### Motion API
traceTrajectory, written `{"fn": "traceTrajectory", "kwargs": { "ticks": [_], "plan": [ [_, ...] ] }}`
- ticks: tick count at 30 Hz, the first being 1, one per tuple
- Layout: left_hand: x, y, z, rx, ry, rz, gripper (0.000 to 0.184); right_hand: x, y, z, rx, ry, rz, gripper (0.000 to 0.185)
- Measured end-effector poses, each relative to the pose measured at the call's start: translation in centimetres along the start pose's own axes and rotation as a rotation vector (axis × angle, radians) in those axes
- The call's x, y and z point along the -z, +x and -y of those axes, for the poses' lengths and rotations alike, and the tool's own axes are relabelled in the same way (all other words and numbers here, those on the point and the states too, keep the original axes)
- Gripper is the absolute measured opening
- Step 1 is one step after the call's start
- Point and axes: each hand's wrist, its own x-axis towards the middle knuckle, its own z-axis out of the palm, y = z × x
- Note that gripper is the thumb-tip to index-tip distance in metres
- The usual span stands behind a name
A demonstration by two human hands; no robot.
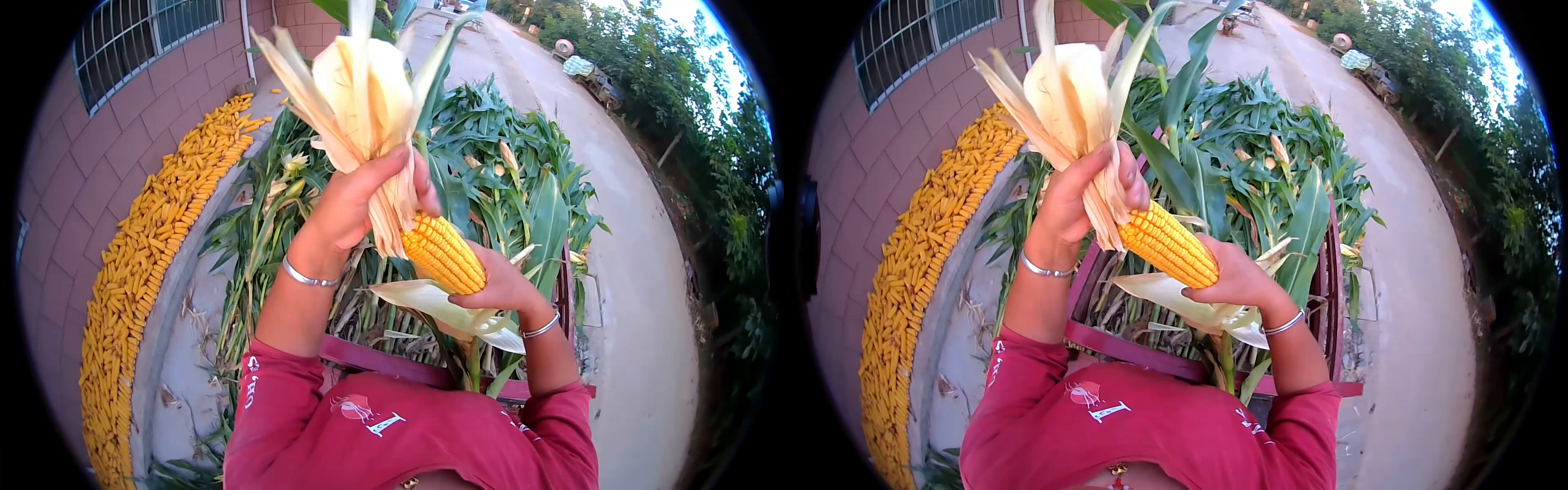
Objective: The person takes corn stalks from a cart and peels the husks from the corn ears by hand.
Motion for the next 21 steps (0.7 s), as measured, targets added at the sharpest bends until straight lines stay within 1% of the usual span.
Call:
{"fn": "traceTrajectory", "kwargs": {
  "ticks": [1,3,4,5,7,8,9,10,11,13,14,16,17,19,20,21],
  "plan": [
    [0.3,0.0,0.3,0.001,-0.004,-0.008,0.04,0.2,0.0,0.1,-0.005,0.001,0.008,0.063],
    [1.0,0.4,0.9,-0.003,-0.262,0.138,0.044,0.4,0.1,0.0,-0.001,0.006,0.045,0.062],
    [-0.1,0.3,0.8,-0.062,-0.255,0.0,0.048,0.2,0.3,-0.1,-0.002,0.009,0.048,0.062],
    [-0.1,0.6,1.2,-0.06,-0.253,-0.002,0.048,-0.1,0.4,-0.2,0.001,-0.013,0.024,0.062],
    [0.7,1.9,1.9,-0.26,-0.55,-0.108,0.048,-1.4,0.9,-0.6,0.011,-0.036,-0.006,0.062],
    [1.1,2.5,2.1,-0.326,-0.558,-0.093,0.047,-2.7,1.4,-1.2,-0.002,0.157,-0.084,0.06],
    [1.3,3.2,2.3,-0.333,-0.554,-0.083,0.047,-3.9,1.8,-1.5,-0.011,0.347,-0.16,0.058],
    [1.6,3.9,2.6,-0.351,-0.57,-0.087,0.047,-5.1,2.2,-1.3,-0.028,0.47,-0.198,0.055],
    [1.7,4.6,2.7,-0.365,-0.59,-0.083,0.047,-6.2,2.6,-2.1,-0.044,0.493,-0.244,0.052],
    [1.6,5.6,2.8,-0.35,-0.59,-0.065,0.047,-8.5,3.5,-3.4,0.047,0.722,-0.315,0.047],
    [1.5,6.1,3.0,-0.299,-0.58,-0.081,0.047,-9.3,3.7,-3.4,0.045,0.72,-0.324,0.047],
    [1.8,7.1,3.7,-0.227,-0.544,-0.107,0.046,-10.8,4.2,-3.3,0.022,0.929,-0.417,0.043],
    [2.1,7.1,4.4,-0.211,-0.544,-0.112,0.046,-11.6,4.1,-3.3,0.015,0.941,-0.427,0.043],
    [2.6,7.7,4.9,-0.131,-0.507,-0.196,0.046,-11.9,4.4,-3.3,0.03,1.071,-0.426,0.043],
    [2.8,7.5,5.2,-0.108,-0.478,-0.262,0.046,-11.7,4.3,-3.3,0.028,1.076,-0.428,0.043],
    [3.1,7.2,5.3,-0.109,-0.476,-0.265,0.046,-11.2,4.1,-3.4,0.027,0.976,-0.427,0.048]
  ]
}}
